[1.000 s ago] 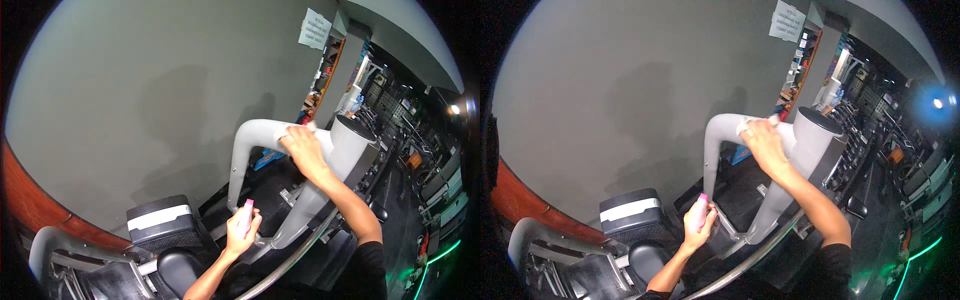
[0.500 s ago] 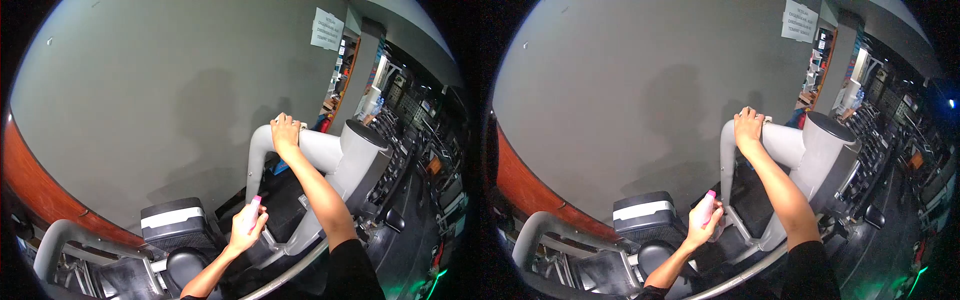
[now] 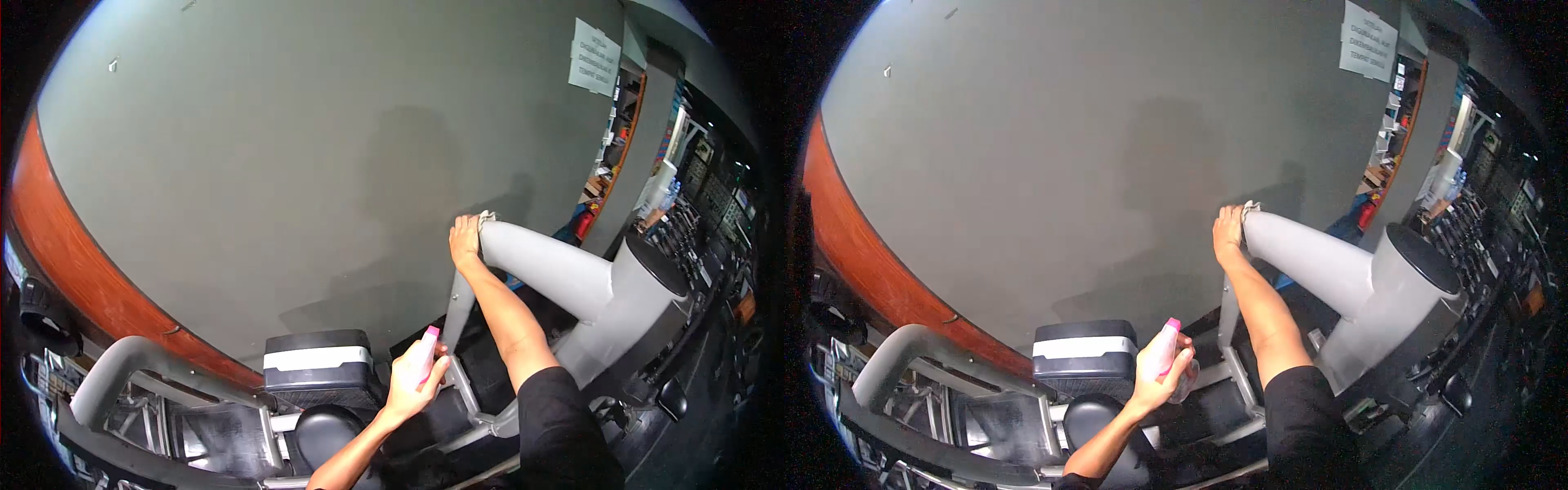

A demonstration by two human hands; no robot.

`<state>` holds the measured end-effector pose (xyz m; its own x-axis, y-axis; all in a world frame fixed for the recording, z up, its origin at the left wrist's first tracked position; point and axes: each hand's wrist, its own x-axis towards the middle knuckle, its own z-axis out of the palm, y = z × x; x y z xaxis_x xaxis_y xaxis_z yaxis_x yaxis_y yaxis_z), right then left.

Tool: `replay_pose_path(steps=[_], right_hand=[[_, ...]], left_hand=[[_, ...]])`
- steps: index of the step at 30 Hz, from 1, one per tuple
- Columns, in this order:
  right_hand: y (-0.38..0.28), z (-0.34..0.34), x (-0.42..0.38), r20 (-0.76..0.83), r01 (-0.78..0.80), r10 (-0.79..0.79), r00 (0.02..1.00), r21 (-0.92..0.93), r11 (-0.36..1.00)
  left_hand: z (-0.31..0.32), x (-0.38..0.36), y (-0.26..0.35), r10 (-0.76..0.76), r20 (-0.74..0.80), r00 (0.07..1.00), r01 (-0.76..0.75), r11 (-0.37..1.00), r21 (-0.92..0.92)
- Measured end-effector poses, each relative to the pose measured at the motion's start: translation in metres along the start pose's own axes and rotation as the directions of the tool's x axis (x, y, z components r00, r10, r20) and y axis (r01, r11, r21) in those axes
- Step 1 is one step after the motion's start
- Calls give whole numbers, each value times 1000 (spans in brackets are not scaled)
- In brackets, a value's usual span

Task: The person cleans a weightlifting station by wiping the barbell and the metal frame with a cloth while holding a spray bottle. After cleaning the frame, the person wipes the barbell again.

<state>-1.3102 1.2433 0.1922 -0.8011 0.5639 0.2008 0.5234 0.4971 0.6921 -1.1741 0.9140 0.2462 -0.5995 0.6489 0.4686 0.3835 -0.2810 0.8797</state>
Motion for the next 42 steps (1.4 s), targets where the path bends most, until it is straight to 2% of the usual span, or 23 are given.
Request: replay_pose_path(steps=[1,2,4,7,10,12,14,16,17,18,21,24,27,28,29,31,32,34,35,37,38,40,42], right_hand=[[-11,8,-1,-7,62,-62,998,-59,996],[-24,17,-1,-9,120,-122,992,-118,986],[-55,48,2,10,172,-172,985,-106,979],[-74,66,-2,51,262,-260,964,-35,964],[-76,62,4,120,248,-241,963,-46,968],[-72,52,8,142,232,-232,962,14,973],[-63,42,7,171,203,-211,962,66,977],[-46,22,-3,160,188,-209,965,139,972],[-40,10,-10,137,144,-157,978,101,984],[-36,5,-11,126,115,-122,985,55,992],[8,-38,-36,133,118,-120,984,26,993],[52,-64,-67,75,111,-107,991,-51,992],[86,-77,-98,-63,37,-38,997,-13,999],[97,-83,-111,-53,29,-29,998,-16,999],[108,-88,-124,-62,36,-37,997,-12,999],[129,-100,-151,-87,34,-35,996,-12,999],[138,-101,-167,-170,18,-21,985,-16,1000],[156,-101,-193,-184,13,-17,983,-23,1000],[165,-103,-206,-178,8,-14,984,-31,999],[181,-107,-235,-276,12,-6,961,21,1000],[187,-108,-249,-270,4,1,963,15,1000],[194,-109,-274,-420,22,-1,908,44,999],[196,-106,-283,-388,28,1,922,69,997]], left_hand=[[-3,-2,-2,-69,8,998,70,997,-44],[-7,-2,-1,-65,2,998,65,997,-33],[-13,-2,2,-12,-60,998,14,999,38],[-24,-2,-3,-59,-101,993,59,998,4],[-33,-2,-5,-101,-109,989,102,995,-2],[-35,-3,-6,-81,-123,989,77,997,-30],[-36,-3,-4,-22,-113,993,26,999,33],[-34,-8,-5,-200,-102,974,184,971,-150],[-34,-9,-4,-228,-82,970,212,962,-172],[-34,-10,-1,-224,-71,972,208,961,-182],[-33,-13,2,-86,-75,993,84,996,-25],[-31,-18,-1,-111,-28,993,108,989,-96],[-24,-20,-2,8,-30,1000,-9,999,-45],[-22,-22,2,66,-30,997,-67,998,-9],[-19,-25,8,59,-19,998,-59,998,-17],[-15,-28,25,-9,8,1000,10,987,-160],[-13,-30,28,-18,14,1000,20,986,-165],[-9,-30,32,38,50,998,-28,984,-175],[-6,-32,39,-12,69,998,30,964,-263],[1,-35,32,27,75,997,-6,966,-259],[3,-35,29,63,76,995,-43,969,-244],[6,-36,35,65,88,994,-39,964,-263],[7,-38,43,61,101,993,-31,959,-281]])
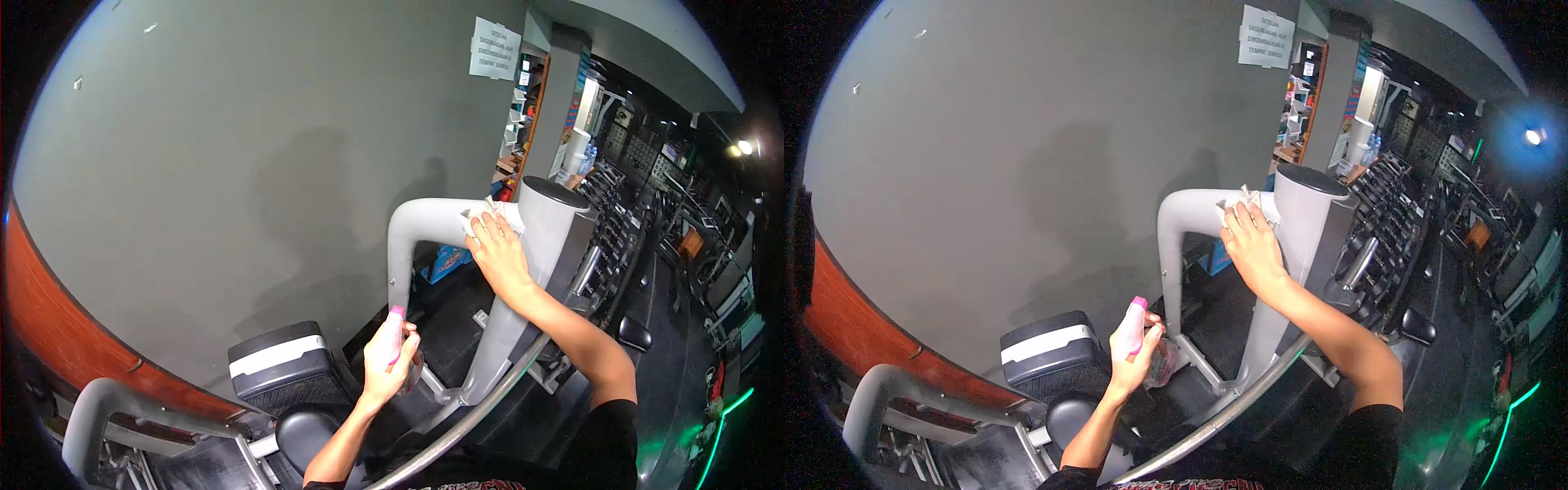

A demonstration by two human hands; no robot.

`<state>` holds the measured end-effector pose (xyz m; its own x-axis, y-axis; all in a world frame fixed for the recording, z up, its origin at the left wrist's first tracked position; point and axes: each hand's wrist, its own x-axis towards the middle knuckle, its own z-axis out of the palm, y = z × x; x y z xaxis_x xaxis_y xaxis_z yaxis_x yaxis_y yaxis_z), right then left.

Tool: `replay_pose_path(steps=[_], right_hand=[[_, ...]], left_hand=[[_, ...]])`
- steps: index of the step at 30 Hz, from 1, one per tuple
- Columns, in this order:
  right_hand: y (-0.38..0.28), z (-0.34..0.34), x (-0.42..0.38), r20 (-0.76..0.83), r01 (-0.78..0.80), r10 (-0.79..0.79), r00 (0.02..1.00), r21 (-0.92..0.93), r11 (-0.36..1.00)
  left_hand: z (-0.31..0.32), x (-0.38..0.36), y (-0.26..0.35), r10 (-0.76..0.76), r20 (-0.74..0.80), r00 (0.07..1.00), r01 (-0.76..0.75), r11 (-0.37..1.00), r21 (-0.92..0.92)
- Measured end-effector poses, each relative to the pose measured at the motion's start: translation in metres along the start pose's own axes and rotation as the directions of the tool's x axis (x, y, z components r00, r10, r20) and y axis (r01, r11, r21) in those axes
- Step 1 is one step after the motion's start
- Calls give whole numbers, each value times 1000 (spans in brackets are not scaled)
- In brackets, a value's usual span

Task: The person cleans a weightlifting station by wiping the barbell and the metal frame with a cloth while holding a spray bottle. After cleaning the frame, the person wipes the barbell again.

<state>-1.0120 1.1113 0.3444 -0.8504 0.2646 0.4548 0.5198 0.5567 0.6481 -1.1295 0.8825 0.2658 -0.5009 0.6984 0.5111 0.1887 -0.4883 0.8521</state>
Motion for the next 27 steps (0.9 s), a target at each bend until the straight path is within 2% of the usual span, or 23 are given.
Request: replay_pose_path(steps=[2,6,10,12,14,17,18,20,22,27], right_hand=[[1,10,-3,-115,47,-39,993,66,997],[-13,31,11,-146,79,-76,986,15,997],[-36,58,39,-113,75,-72,991,16,997],[-48,72,56,-64,56,-53,997,49,997],[-62,84,75,-49,72,-71,996,27,997],[-88,105,102,90,70,-63,994,-70,995],[-97,114,111,85,82,-76,993,-63,995],[-113,130,130,180,76,-67,981,-45,996],[-130,142,139,167,87,-70,983,-93,992],[-166,181,152,295,231,-192,936,-101,968]], left_hand=[[3,0,5,-92,2,996,91,987,-135],[-1,0,0,-69,0,998,68,988,-142],[-8,2,2,-82,-10,997,81,995,-61],[-10,4,0,-82,-23,996,82,996,-28],[-11,5,-3,-99,-58,993,87,979,-186],[-17,6,-2,-119,-55,991,105,972,-212],[-20,6,-3,-122,-70,990,106,972,-208],[-24,8,-5,-107,-70,992,98,987,-131],[-29,8,-9,-100,-94,991,92,992,-82],[-37,9,-24,-155,-144,977,149,988,-51]])
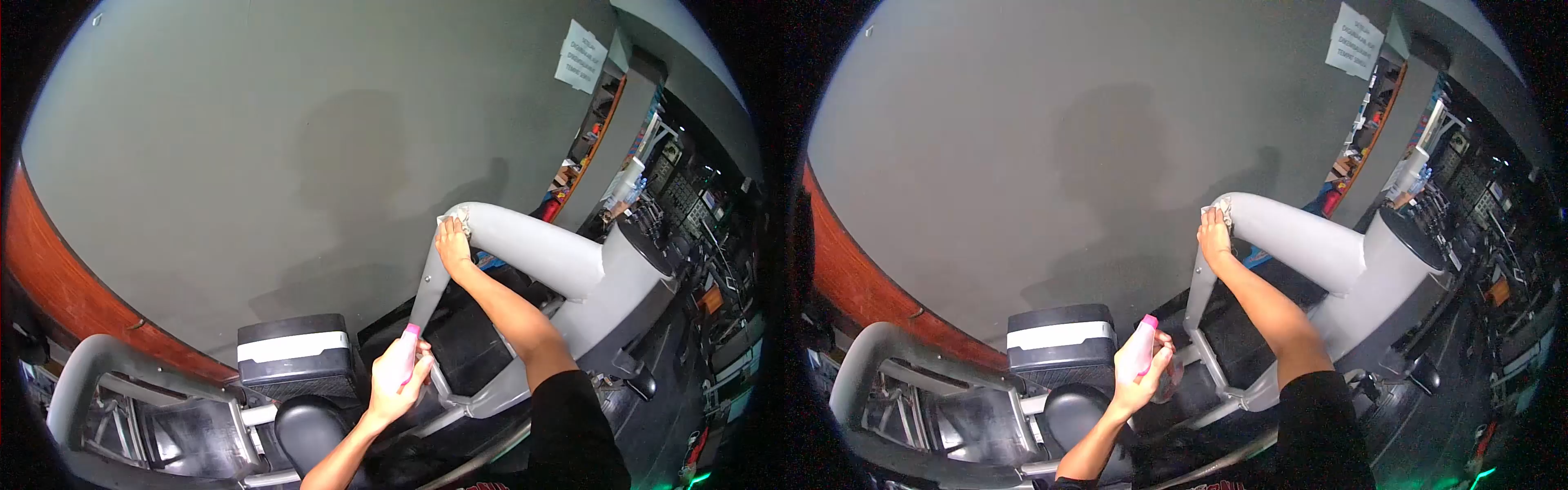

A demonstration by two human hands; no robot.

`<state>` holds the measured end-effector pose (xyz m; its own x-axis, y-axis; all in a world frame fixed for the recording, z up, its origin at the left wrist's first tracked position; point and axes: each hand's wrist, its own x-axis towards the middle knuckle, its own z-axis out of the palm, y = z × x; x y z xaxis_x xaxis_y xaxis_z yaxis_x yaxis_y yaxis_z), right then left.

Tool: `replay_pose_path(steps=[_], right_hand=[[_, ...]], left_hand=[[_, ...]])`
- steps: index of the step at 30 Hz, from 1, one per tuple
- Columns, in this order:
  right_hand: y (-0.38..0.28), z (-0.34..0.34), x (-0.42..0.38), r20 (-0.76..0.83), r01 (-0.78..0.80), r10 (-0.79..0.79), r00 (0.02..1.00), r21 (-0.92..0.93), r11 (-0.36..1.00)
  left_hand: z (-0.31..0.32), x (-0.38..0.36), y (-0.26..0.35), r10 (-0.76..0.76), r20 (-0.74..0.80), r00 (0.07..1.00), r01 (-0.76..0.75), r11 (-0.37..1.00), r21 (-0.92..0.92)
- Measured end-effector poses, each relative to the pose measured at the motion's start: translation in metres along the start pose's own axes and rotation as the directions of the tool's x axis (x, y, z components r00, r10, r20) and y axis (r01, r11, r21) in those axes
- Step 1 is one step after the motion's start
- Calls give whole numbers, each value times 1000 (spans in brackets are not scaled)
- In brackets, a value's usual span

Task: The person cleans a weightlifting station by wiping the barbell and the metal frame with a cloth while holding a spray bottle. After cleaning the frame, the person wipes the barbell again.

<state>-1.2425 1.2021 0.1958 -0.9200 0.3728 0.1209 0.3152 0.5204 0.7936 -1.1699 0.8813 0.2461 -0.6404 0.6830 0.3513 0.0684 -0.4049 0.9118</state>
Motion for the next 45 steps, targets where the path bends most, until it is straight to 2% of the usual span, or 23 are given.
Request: replay_pose_path(steps=[2,7,9,12,15,16,22,26,29,33,35,38,39,41,45], right_hand=[[-16,13,10,50,35,-34,998,-18,999],[-55,56,31,100,138,-134,986,-40,990],[-70,71,34,103,171,-165,981,-48,984],[-81,75,23,202,267,-256,945,-30,963],[-74,62,18,189,215,-219,957,41,976],[-72,62,15,139,206,-205,969,6,979],[-34,26,-8,132,150,-146,981,-24,988],[1,-11,-36,123,70,-63,990,-52,996],[29,-37,-70,84,43,-40,996,-36,998],[61,-64,-123,31,-16,17,999,-23,1000],[77,-79,-153,33,-56,56,998,-3,998],[96,-85,-198,-112,-110,127,986,145,983],[102,-88,-214,-104,-122,138,985,144,982],[112,-93,-242,-219,-117,153,964,170,979],[118,-92,-279,-236,-94,163,958,277,956]], left_hand=[[-3,1,0,14,-6,1000,-14,998,60],[-7,3,0,-16,-17,1000,17,998,65],[-10,6,1,57,-1,998,-56,986,155],[-12,6,1,25,-28,999,-21,990,140],[-12,8,7,-12,-37,999,16,994,104],[-12,6,6,-39,-25,999,41,996,75],[-5,0,9,-66,18,998,66,997,-42],[2,-2,16,-12,56,998,14,999,-37],[9,-5,24,-45,103,994,50,997,-52],[19,-11,32,-5,179,984,32,988,-148],[23,-13,29,-7,183,983,30,992,-125],[33,-17,34,-16,236,972,55,985,-161],[37,-20,36,-24,258,966,77,978,-196],[43,-23,37,-19,277,961,77,977,-198],[51,-28,38,-14,305,952,78,977,-198]])
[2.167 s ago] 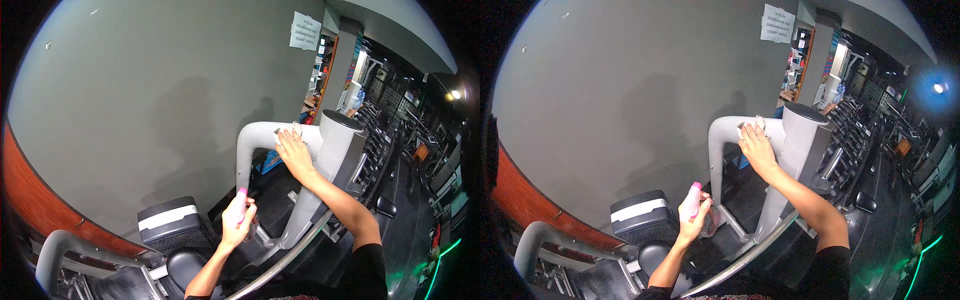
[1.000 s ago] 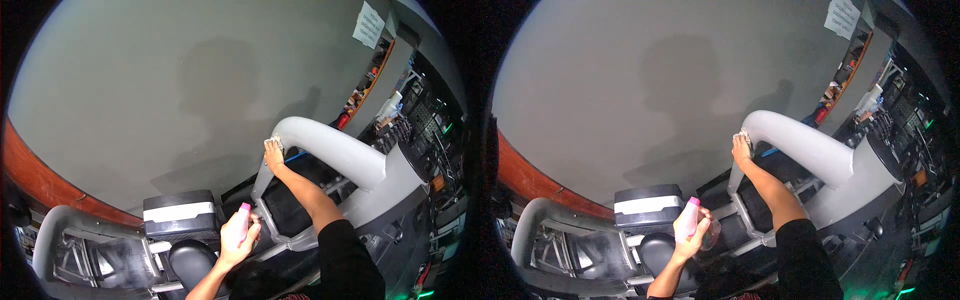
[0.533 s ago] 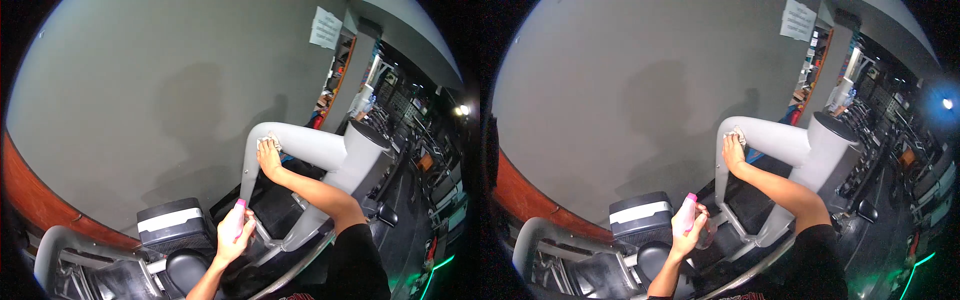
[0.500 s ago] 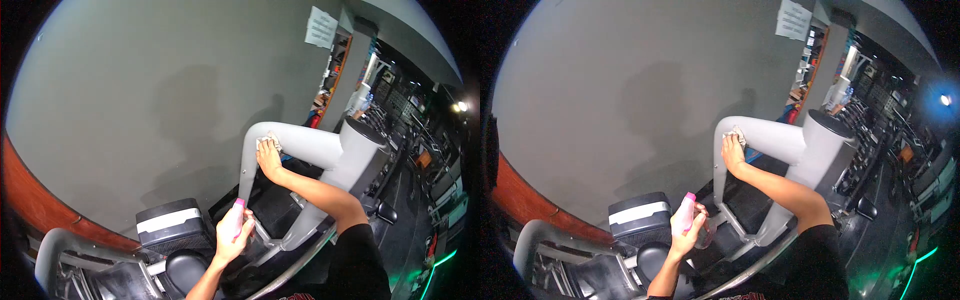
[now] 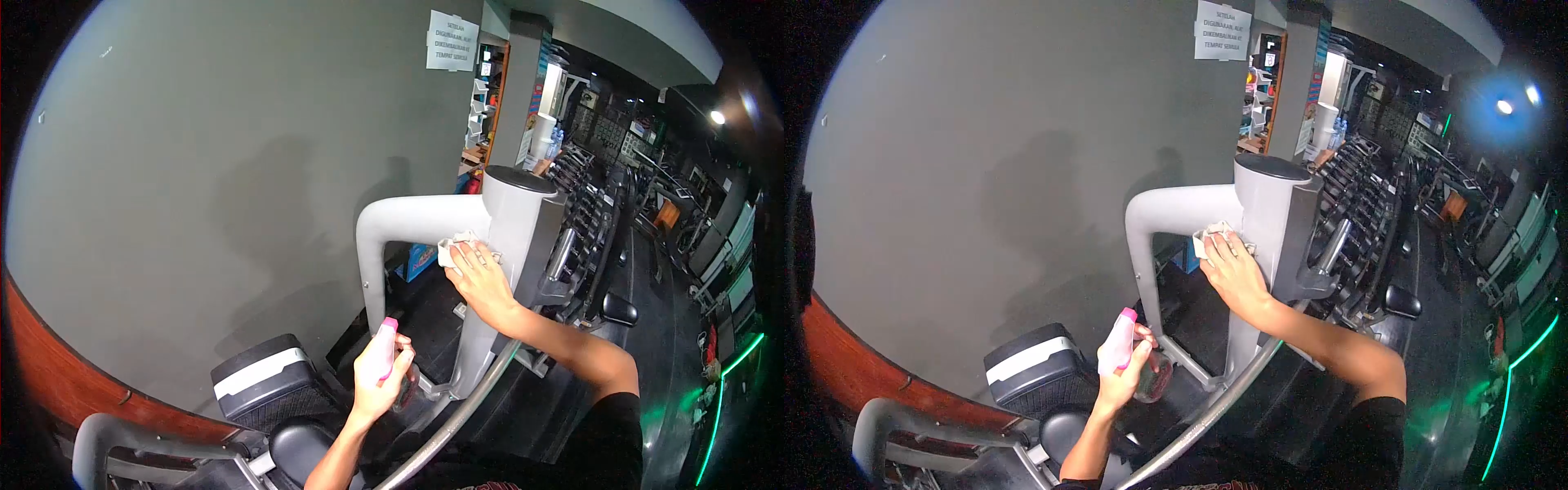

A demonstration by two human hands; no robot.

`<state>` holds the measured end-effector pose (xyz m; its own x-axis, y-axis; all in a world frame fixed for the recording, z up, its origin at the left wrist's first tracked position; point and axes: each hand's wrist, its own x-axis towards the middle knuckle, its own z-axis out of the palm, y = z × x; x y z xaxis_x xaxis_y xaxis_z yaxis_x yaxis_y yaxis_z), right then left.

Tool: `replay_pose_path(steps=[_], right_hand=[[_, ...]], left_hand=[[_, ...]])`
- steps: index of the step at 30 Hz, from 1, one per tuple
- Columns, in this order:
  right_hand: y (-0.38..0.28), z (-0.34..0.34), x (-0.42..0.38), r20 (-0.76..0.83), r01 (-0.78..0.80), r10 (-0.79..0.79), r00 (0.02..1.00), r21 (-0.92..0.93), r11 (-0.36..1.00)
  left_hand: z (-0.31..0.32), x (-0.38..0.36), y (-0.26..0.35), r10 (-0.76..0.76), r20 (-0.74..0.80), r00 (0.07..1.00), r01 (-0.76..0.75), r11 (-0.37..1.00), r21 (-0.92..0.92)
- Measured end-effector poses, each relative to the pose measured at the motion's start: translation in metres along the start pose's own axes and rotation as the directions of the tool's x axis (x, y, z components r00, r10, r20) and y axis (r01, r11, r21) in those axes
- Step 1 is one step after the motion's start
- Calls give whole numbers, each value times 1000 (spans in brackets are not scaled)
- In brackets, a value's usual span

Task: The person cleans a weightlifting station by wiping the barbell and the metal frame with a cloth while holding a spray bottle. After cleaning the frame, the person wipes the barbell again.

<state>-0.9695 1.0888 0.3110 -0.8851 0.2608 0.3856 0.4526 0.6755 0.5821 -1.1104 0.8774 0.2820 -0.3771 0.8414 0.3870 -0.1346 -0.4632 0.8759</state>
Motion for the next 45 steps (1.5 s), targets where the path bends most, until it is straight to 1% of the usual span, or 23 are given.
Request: replay_pose_path(steps=[2,4,6,7,10,11,13,14,15,16,17,19,23,25,26,29,32,34,38,40,42,44,45], right_hand=[[4,0,-11,-9,2,-2,1000,-6,1000],[7,1,-17,-74,36,-33,997,48,998],[8,6,-17,-110,52,-48,993,35,998],[9,10,-16,-142,70,-66,988,27,997],[9,25,-10,-171,100,-98,980,3,995],[8,29,-8,-170,102,-100,980,3,995],[5,34,-2,-147,110,-121,982,-75,991],[5,36,0,-146,114,-124,982,-73,991],[4,37,2,-105,120,-127,986,-64,991],[4,38,3,-63,126,-130,990,-55,990],[3,39,5,-58,129,-132,990,-54,990],[0,45,10,-133,113,-120,984,-57,992],[-6,62,22,-132,109,-111,985,-25,994],[-10,72,30,-110,121,-129,986,-76,990],[-12,78,34,-109,123,-131,985,-72,990],[-17,93,46,-148,126,-139,979,-92,988],[-22,102,59,-116,162,-170,979,-76,984],[-28,114,70,-88,168,-179,980,-124,978],[-42,146,101,-114,206,-217,970,-97,974],[-48,163,113,-235,229,-222,946,3,973],[-55,177,126,-232,257,-247,941,11,966],[-63,191,141,-103,272,-276,956,-51,961],[-68,199,149,-113,282,-289,950,-76,956]], left_hand=[[2,-1,-1,0,11,1000,-1,1000,8],[2,-1,-3,6,17,1000,-6,1000,16],[-1,-1,-5,-7,15,1000,6,999,48],[-1,-1,-6,-2,17,1000,1,999,48],[-4,0,-6,-11,-8,1000,11,1000,25],[-5,1,-6,-1,-16,1000,1,1000,21],[-9,2,-5,8,-28,1000,-8,1000,16],[-10,2,-5,13,-44,999,-12,999,35],[-12,2,-5,17,-59,998,-14,998,54],[-13,3,-5,14,-61,998,-11,999,51],[-14,3,-5,10,-67,998,-8,999,37],[-15,4,-4,-5,-77,997,7,1000,24],[-13,4,-8,-3,-88,996,5,1000,16],[-12,4,-9,4,-67,998,-2,999,34],[-13,4,-9,1,-70,998,2,999,35],[-14,4,-11,-19,-83,996,19,1000,-9],[-18,5,-13,-17,-106,994,17,1000,-5],[-22,6,-13,-19,-124,992,24,999,38],[-32,8,-14,-32,-152,988,39,998,45],[-39,9,-15,-24,-154,988,40,994,102],[-43,9,-10,-30,-198,980,53,993,109],[-50,11,-9,10,-229,973,29,986,165],[-54,11,-9,13,-249,968,30,985,169]])
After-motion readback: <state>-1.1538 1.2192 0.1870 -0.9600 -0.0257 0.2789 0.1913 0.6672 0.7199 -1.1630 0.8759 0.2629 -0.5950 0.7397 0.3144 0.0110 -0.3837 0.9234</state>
